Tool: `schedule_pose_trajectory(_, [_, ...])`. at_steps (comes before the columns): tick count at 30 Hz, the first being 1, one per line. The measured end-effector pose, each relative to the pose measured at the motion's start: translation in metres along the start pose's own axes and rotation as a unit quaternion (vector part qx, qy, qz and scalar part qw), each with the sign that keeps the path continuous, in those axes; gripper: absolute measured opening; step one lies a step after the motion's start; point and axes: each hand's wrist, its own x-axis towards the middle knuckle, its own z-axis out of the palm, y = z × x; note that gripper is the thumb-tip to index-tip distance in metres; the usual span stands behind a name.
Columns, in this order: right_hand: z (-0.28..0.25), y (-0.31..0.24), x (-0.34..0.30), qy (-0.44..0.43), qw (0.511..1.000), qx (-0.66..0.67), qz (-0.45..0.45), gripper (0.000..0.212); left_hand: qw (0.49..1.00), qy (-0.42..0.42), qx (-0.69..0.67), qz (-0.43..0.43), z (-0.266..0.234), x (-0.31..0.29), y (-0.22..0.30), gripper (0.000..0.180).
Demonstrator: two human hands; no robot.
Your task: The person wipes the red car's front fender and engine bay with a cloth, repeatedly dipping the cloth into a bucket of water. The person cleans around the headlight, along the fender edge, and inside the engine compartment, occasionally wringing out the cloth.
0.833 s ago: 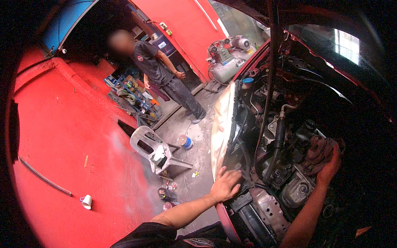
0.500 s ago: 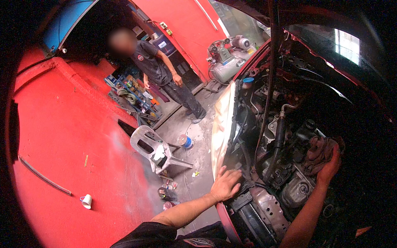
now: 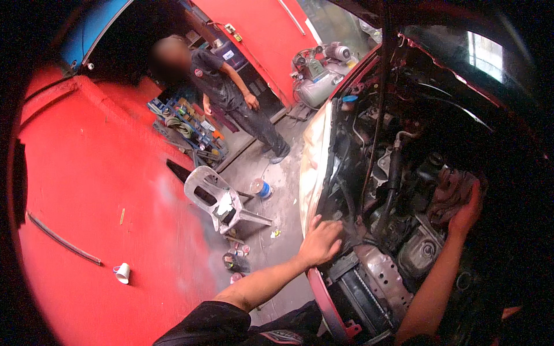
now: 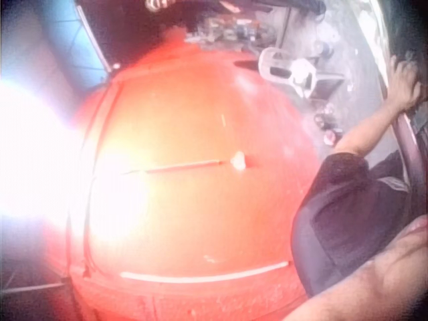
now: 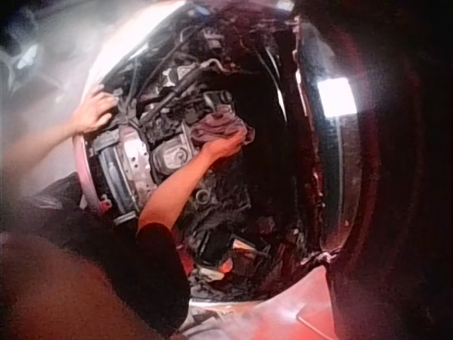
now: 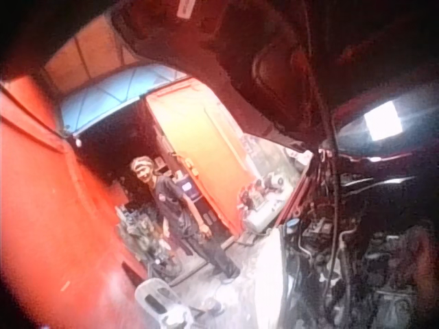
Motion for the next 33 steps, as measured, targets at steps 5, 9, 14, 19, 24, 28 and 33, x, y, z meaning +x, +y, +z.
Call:
schedule_pose_trajectory(5, [0.0,0.0,0.009,-0.01,0.998,0.067,0.01,0.047,1.0,0.023,-0.007,0.004,0.003,-0.004,-0.001,0.047])
schedule_pose_trajectory(9, [0.001,-0.012,0.005,-0.101,0.988,0.117,0.008,0.043,0.999,0.044,-0.013,0.004,0.004,-0.006,-0.002,0.045])
schedule_pose_trajectory(14, [0.018,-0.035,-0.04,-0.119,0.99,0.071,0.006,0.042,0.998,0.057,-0.024,0.003,0.005,-0.007,-0.009,0.046])
schedule_pose_trajectory(19, [0.078,-0.089,-0.113,-0.076,0.988,-0.085,-0.105,0.037,0.991,0.109,-0.069,0.033,0.013,-0.011,-0.019,0.043])
schedule_pose_trajectory(24, [0.134,-0.167,-0.243,-0.099,0.969,-0.129,-0.184,0.041,0.99,0.072,-0.116,0.039,0.013,-0.015,-0.031,0.044])
schedule_pose_trajectory(28, [0.157,-0.181,-0.368,-0.172,0.969,-0.12,-0.131,0.053,0.969,0.086,-0.217,0.076,-0.004,-0.031,-0.043,0.047])
schedule_pose_trajectory(33, [0.177,-0.13,-0.456,-0.137,0.968,-0.166,-0.13,0.05,0.918,0.163,-0.353,0.075,-0.016,-0.13,-0.096,0.049])
